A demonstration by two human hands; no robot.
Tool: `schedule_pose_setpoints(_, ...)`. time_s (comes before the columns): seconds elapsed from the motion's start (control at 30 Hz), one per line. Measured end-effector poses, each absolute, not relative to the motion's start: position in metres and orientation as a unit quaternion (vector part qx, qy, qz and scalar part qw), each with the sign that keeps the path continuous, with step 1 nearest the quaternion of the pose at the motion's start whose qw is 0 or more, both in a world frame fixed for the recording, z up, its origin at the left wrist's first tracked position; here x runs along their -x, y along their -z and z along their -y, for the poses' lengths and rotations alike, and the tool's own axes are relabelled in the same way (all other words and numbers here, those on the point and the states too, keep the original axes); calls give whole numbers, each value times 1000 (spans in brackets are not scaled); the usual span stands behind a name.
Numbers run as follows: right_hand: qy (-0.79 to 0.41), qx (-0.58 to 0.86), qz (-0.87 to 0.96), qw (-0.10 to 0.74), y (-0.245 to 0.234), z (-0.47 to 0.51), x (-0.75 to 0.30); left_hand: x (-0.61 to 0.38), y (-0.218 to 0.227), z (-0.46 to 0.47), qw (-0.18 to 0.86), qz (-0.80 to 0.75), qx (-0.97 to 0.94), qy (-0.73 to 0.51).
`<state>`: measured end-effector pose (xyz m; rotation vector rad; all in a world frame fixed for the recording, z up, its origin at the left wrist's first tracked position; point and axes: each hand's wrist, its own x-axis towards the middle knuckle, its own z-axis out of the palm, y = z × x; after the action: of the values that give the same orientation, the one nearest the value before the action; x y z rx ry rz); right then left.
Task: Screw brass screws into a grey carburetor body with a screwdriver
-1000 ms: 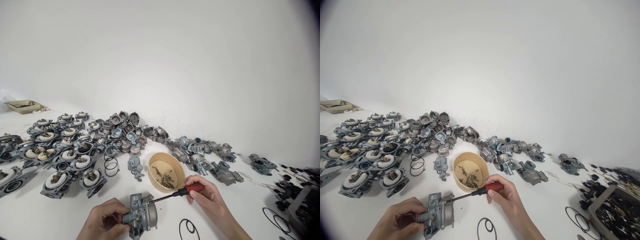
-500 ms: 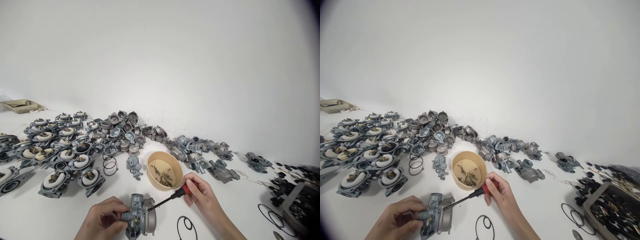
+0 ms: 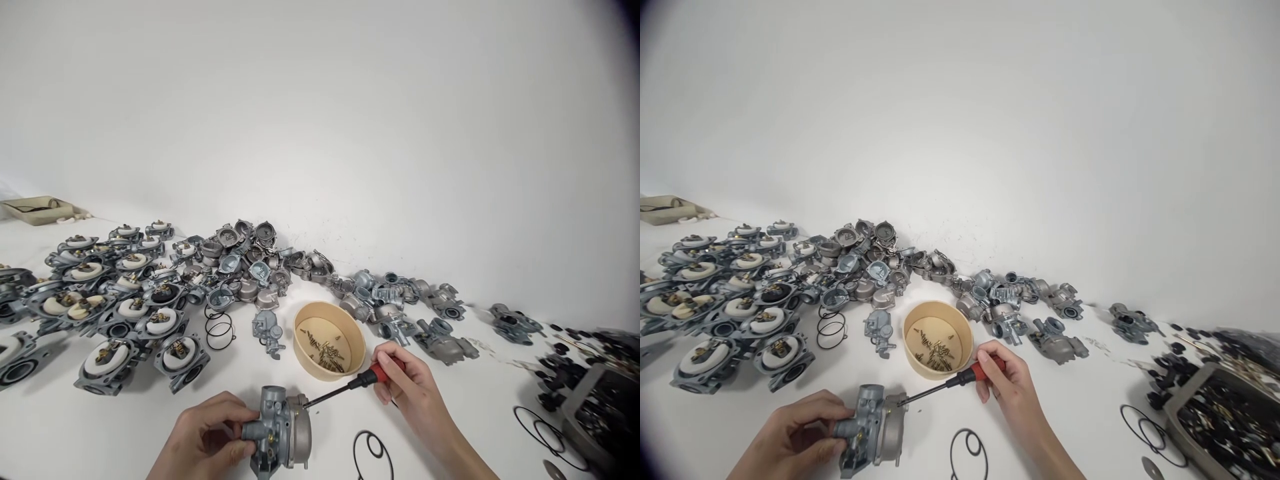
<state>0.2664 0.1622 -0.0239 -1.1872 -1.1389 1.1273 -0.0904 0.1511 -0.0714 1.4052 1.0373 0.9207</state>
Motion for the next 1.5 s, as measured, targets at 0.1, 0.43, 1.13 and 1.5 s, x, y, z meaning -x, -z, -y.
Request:
schedule_pose_setpoints(0.1,-484,491,483,540,24,-161,-264,91,73,-150,550,-443,-591,-390)
schedule_pose_setpoints(0.43,-489,491,478,539,21,-160,-262,94,84,-150,546,-427,-602,-397)
schedule_pose_setpoints(1.13,-482,499,509,509,32,-164,-270,96,91,-147,547,-452,-589,-388)
schedule_pose_setpoints(1.5,-480,518,494,507,23,-163,-264,96,94,-147,542,-455,-591,-388)
